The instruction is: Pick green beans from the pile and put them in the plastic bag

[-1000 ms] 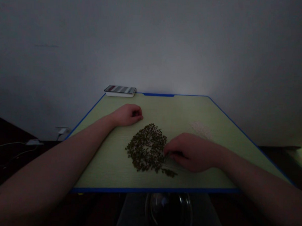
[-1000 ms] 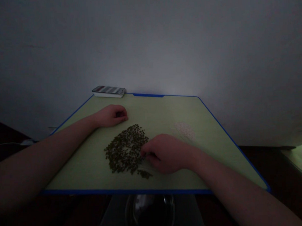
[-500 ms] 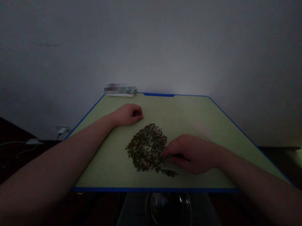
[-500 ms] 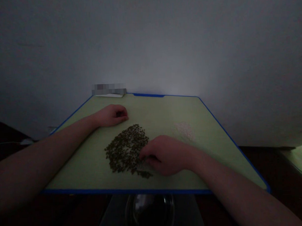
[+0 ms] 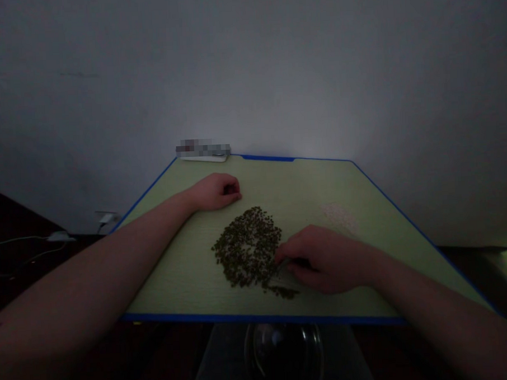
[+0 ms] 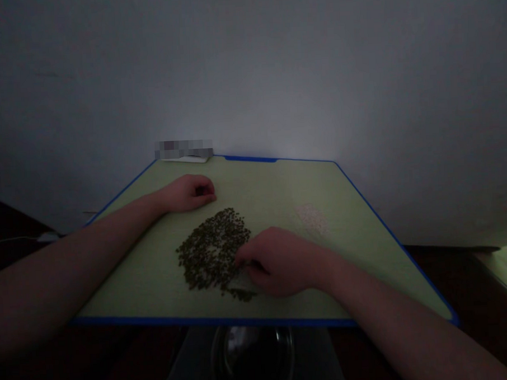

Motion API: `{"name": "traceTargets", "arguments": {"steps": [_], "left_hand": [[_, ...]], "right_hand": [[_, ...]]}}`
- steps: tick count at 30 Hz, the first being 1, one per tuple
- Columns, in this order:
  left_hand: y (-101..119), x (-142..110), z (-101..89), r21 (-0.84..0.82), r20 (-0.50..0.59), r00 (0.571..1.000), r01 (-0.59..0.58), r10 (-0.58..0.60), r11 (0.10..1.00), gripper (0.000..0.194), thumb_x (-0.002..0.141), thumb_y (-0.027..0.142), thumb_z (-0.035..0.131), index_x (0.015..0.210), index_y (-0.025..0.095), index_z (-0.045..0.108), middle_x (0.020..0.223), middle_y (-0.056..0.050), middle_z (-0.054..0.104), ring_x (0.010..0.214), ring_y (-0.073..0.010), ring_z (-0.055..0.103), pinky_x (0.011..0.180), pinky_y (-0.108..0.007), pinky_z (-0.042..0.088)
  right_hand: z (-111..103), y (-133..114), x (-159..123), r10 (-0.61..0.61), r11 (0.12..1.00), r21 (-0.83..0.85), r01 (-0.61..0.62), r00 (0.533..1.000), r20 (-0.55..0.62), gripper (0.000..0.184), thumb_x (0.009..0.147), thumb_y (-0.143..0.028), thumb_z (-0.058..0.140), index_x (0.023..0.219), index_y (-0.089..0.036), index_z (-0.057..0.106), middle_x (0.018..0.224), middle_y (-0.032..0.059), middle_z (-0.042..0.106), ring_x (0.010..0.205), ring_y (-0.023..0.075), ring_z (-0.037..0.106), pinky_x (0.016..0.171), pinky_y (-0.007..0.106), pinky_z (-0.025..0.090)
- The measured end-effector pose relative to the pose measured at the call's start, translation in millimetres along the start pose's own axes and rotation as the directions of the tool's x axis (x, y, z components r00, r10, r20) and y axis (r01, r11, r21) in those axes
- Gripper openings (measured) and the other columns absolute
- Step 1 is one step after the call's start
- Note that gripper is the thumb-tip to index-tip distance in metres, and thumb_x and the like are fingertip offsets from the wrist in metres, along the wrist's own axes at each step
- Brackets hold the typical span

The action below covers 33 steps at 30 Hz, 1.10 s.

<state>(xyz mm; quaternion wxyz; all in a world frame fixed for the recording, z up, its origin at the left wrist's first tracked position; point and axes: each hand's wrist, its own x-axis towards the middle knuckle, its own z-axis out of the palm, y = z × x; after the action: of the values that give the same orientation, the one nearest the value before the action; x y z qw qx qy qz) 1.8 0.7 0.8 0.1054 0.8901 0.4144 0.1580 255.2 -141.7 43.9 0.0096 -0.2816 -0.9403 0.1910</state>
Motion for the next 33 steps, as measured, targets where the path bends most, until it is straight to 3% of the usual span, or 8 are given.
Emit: {"name": "traceTargets", "arguments": {"steps": [12, 21, 33], "left_hand": [[2.0, -0.6, -1.3, -0.007, -0.001, 1.0, -0.002, 0.002, 1.0, 0.027, 0.075, 0.041, 0.053, 0.079, 0.015, 0.063, 0.062, 0.0, 0.057, 0.055, -0.0098, 0.047, 0.053, -0.023, 0.032], [1.9, -0.9, -1.3, -0.013, -0.002, 1.0, -0.003, 0.003, 1.0, 0.025, 0.075, 0.039, 0.054, 0.078, 0.015, 0.063, 0.063, 0.0, 0.058, 0.055, -0.0094, 0.047, 0.053, -0.023, 0.033], [2.8, -0.7, -1.7, 0.003, -0.004, 1.0, 0.003, -0.003, 1.0, 0.026, 0.075, 0.039, 0.054, 0.078, 0.015, 0.062, 0.063, 0.0, 0.057, 0.055, -0.0094, 0.045, 0.053, -0.023, 0.031]], "right_hand": [[0.1, -0.8, 0.5, -0.059, 0.997, 0.047, 0.058, 0.998, 0.019, 0.023, 0.076, -0.01, 0.048, 0.089, -0.016, 0.066, 0.074, 0.0024, 0.066, 0.065, 0.0128, 0.055, 0.061, 0.023, 0.035], [1.5, -2.1, 2.2, -0.012, 1.0, 0.008, 0.012, 1.0, 0.016, 0.019, 0.077, -0.01, 0.048, 0.083, -0.016, 0.064, 0.071, 0.0023, 0.064, 0.063, 0.0121, 0.053, 0.058, 0.023, 0.033], [2.7, -3.8, 4.3, -0.06, 0.998, 0.002, 0.06, 0.998, 0.007, 0.017, 0.079, -0.013, 0.046, 0.082, -0.016, 0.062, 0.072, 0.0031, 0.062, 0.065, 0.0134, 0.051, 0.06, 0.024, 0.034]]}}
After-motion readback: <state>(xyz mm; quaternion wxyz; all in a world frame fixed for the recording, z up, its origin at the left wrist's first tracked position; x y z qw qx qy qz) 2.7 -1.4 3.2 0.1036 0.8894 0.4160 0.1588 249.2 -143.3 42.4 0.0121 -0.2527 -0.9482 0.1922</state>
